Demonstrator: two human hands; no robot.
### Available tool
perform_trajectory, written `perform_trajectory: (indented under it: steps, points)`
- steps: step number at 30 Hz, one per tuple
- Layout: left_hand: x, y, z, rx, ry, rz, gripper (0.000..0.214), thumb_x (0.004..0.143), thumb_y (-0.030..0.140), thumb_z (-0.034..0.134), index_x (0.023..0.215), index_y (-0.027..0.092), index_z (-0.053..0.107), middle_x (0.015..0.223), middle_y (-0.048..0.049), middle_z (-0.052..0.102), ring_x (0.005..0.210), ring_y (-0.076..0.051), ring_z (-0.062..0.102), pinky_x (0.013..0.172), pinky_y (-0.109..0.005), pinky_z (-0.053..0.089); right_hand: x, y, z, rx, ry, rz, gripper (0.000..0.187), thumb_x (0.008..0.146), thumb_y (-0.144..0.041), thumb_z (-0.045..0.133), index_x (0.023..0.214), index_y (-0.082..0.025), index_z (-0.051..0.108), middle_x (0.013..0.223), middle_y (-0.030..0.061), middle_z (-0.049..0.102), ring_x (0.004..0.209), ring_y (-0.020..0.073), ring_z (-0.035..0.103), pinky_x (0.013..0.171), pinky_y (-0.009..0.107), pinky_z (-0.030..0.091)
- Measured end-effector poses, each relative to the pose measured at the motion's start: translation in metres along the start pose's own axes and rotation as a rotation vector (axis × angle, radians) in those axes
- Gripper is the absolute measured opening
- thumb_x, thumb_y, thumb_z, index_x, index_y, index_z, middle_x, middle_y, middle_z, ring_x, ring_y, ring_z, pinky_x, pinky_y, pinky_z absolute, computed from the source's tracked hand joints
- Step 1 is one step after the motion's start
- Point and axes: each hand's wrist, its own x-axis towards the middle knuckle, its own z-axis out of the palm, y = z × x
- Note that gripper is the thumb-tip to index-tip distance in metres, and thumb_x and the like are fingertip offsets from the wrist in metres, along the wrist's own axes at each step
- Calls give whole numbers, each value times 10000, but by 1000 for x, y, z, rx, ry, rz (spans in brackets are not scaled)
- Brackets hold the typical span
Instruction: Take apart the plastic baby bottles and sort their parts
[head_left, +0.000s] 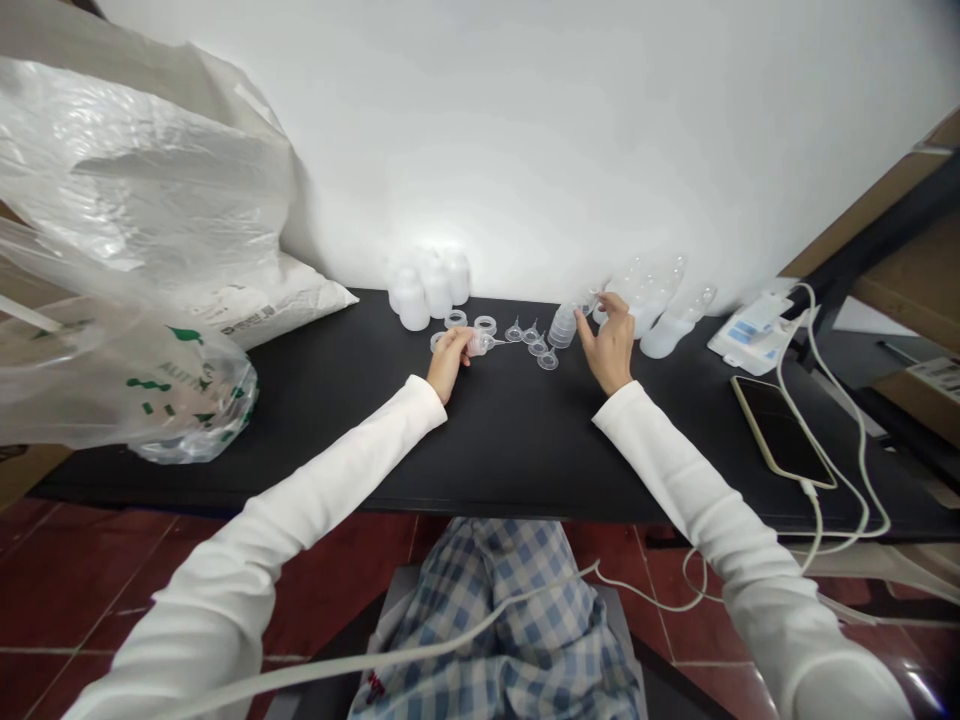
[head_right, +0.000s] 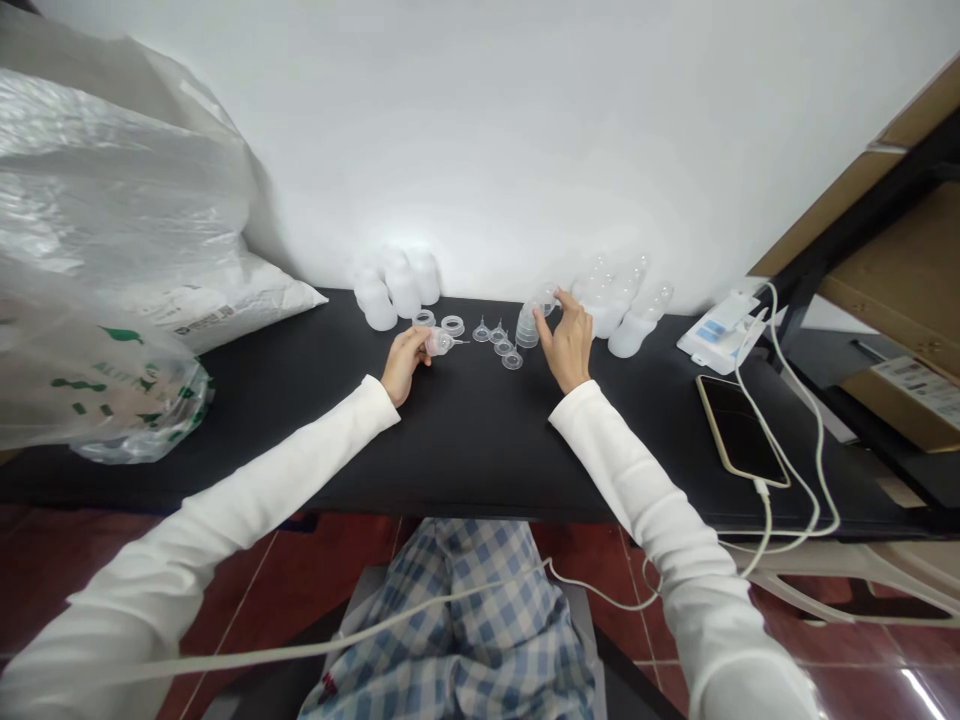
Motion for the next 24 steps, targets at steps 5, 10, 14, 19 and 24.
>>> perform_trajectory:
  steps: [5, 10, 14, 19, 24]
  points:
    - [-1, 3, 0, 7, -18, 2, 244, 767, 386, 699, 702, 175, 595, 670, 6, 499, 614, -100, 480, 502, -212, 366, 1, -9, -3, -46, -68, -46, 420, 1052, -479, 347, 1294, -197, 544, 1265, 158, 649, 1079, 281, 606, 968, 488, 452]
    - [-2, 4, 0, 20, -55, 3, 243, 748, 402, 724, 762, 175, 637, 733, -15, 564, 665, -108, 523, 518, -215, 385, 0, -11, -3, -125, -29, -60, 381, 1051, -380, 319, 1068, -181, 643, 1148, 162, 639, 1011, 281, 584, 897, 460, 448]
    - [-1, 2, -2, 44, -75, 10, 261, 737, 418, 743, 812, 182, 660, 791, -29, 605, 721, -123, 559, 543, -227, 414, -2, -12, -3, -106, -1, -81, 345, 1036, -362, 346, 1070, -165, 628, 1125, 181, 595, 1004, 298, 560, 891, 483, 433]
    - [-4, 2, -2, 112, -127, 39, 314, 726, 455, 773, 887, 201, 684, 856, -29, 667, 818, -155, 612, 607, -244, 441, -7, -25, -6, -95, -121, -233, 297, 1027, -340, 398, 1120, -171, 624, 1113, 159, 614, 1023, 287, 571, 874, 436, 396]
    - [-10, 8, 3, 196, -288, 187, 342, 769, 508, 772, 921, 206, 720, 1020, -56, 735, 993, -198, 663, 778, -295, 502, -14, -45, -7, -104, -228, -442, 335, 1017, -371, 478, 1281, -198, 592, 1150, 127, 656, 1055, 256, 600, 895, 393, 351]
